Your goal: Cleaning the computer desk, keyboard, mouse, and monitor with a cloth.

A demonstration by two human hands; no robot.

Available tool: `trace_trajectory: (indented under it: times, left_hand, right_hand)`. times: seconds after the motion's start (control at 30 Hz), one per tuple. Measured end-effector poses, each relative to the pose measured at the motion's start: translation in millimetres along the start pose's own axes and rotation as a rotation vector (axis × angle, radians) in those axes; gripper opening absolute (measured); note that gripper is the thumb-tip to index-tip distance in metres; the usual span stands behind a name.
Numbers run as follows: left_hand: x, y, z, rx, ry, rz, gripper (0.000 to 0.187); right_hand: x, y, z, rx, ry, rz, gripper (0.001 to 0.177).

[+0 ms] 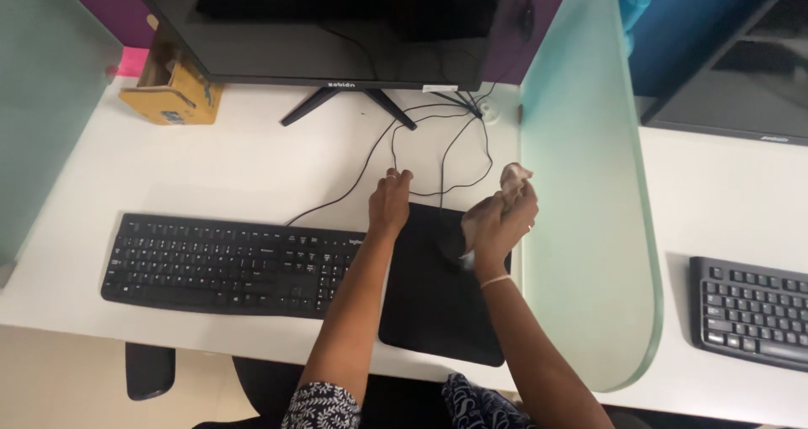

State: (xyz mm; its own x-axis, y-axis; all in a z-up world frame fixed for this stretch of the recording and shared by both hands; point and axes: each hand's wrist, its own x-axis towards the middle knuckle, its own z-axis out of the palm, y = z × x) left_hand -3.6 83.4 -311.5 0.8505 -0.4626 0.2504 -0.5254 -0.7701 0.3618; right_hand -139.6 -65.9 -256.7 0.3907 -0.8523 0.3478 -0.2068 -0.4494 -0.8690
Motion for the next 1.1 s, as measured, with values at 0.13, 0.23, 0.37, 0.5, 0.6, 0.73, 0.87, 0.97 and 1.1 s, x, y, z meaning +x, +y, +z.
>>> trace_trajectory:
  times: [0.13, 0.23, 0.37, 0.5, 0.6, 0.73, 0.87, 0.97, 1.1]
  left_hand:
    - [-1, -3, 0, -0.048, -0.186, 0.056, 0.039]
    - [-2, 7, 1, -0.099, -0.169, -0.019, 0.041]
    - [1, -3, 36, 0.006, -0.166, 0.015, 0.036]
    - [13, -27, 55, 0.279, 0.018, 0.207, 0.024]
    - [35, -19, 8, 0.209, 0.102, 0.087, 0.020]
    - [66, -8, -52, -0.023, 0.252, -0.055, 0.021]
    - [79, 2, -76, -0.138, 0.165, -0.130, 0.018]
    - [82, 12, -84, -0.370, 0.146, -0.198, 0.016]
    - [73, 16, -96, -0.467, 0.141, -0.270, 0.016]
  right_hand:
    - [4, -9, -11, 0.073, 0.006, 0.089, 0.042]
    - [8, -1, -13, 0.024, 0.040, 0.282, 0.040]
    - [10, 20, -6, -0.013, 0.032, 0.216, 0.037]
    - [24, 49, 22, -0.116, 0.065, -0.010, 0.037]
    - [45, 44, 45, -0.258, 0.078, -0.123, 0.038]
    - [63, 82, 88, -0.405, -0.022, -0.001, 0.041]
    - [65, 89, 105, -0.457, -0.206, -0.250, 0.078]
    - [105, 129, 137, -0.353, -0.624, -0.385, 0.039]
    - [149, 89, 132, -0.285, -0.253, 0.019, 0.029]
